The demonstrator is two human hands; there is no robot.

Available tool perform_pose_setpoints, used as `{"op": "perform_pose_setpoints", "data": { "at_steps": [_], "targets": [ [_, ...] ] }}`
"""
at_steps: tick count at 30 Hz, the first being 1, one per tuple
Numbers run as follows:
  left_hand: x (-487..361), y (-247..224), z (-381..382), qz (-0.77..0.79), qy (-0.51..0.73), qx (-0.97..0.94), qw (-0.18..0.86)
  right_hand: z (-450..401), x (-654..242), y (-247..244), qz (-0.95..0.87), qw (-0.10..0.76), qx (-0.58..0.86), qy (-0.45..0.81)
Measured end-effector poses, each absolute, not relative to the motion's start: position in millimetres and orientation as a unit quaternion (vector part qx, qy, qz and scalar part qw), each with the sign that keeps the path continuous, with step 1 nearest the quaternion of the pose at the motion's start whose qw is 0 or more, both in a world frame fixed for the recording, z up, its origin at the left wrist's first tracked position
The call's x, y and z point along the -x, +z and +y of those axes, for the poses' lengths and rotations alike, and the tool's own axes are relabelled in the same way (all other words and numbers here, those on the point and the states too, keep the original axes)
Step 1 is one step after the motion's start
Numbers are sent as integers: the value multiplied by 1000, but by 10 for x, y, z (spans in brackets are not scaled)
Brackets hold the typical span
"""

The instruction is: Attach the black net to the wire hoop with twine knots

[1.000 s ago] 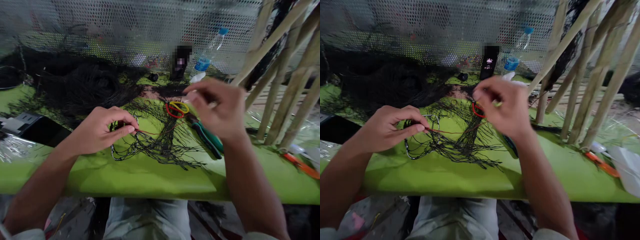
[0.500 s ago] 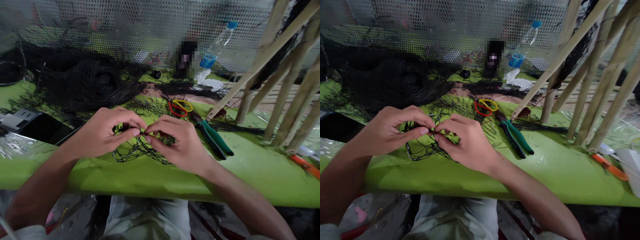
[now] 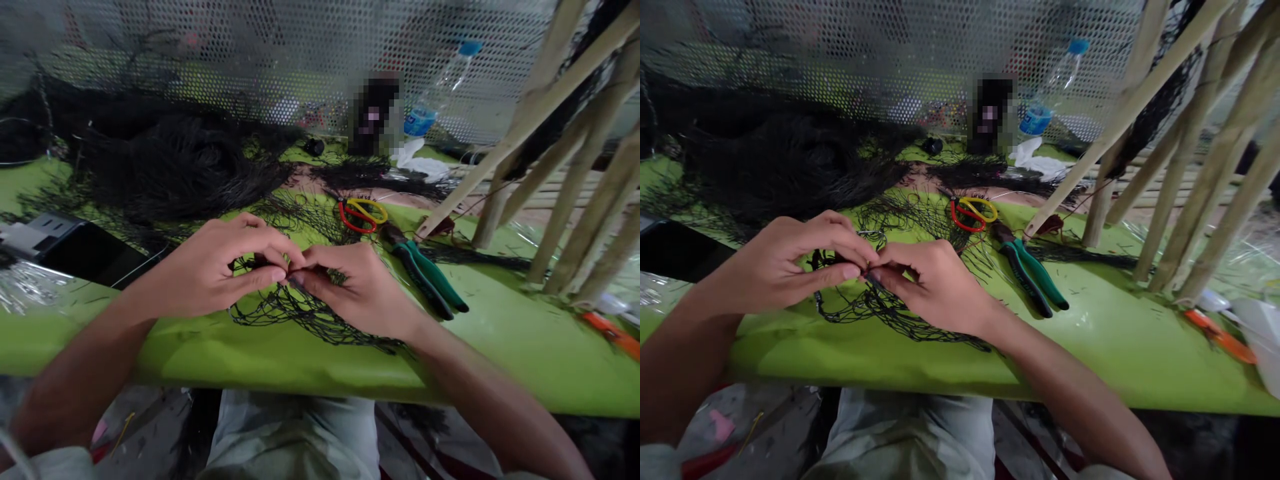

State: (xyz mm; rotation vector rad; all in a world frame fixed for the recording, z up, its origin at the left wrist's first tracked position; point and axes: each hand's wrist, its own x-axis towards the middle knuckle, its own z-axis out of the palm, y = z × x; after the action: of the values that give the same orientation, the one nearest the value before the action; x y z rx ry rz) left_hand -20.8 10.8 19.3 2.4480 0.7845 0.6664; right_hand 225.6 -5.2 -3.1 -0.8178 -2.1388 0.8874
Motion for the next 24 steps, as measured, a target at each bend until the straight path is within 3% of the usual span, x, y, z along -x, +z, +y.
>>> {"op": "perform_pose_setpoints", "data": {
  "at_steps": [6, 14, 20, 24],
  "targets": [
    [135, 172, 107, 308, 284, -894, 157, -45, -2248, -8, -657, 309, 348, 594],
    [125, 99, 154, 282, 270, -915, 106, 15, -2230, -98, -538, 277, 373, 703],
    [119, 127, 127, 303, 220, -914, 153, -28, -2214, -78, -588, 260, 375, 668],
    [107, 115, 116, 327, 204, -907, 167, -107, -2152, -89, -730, 324, 413, 438]
  ]
}}
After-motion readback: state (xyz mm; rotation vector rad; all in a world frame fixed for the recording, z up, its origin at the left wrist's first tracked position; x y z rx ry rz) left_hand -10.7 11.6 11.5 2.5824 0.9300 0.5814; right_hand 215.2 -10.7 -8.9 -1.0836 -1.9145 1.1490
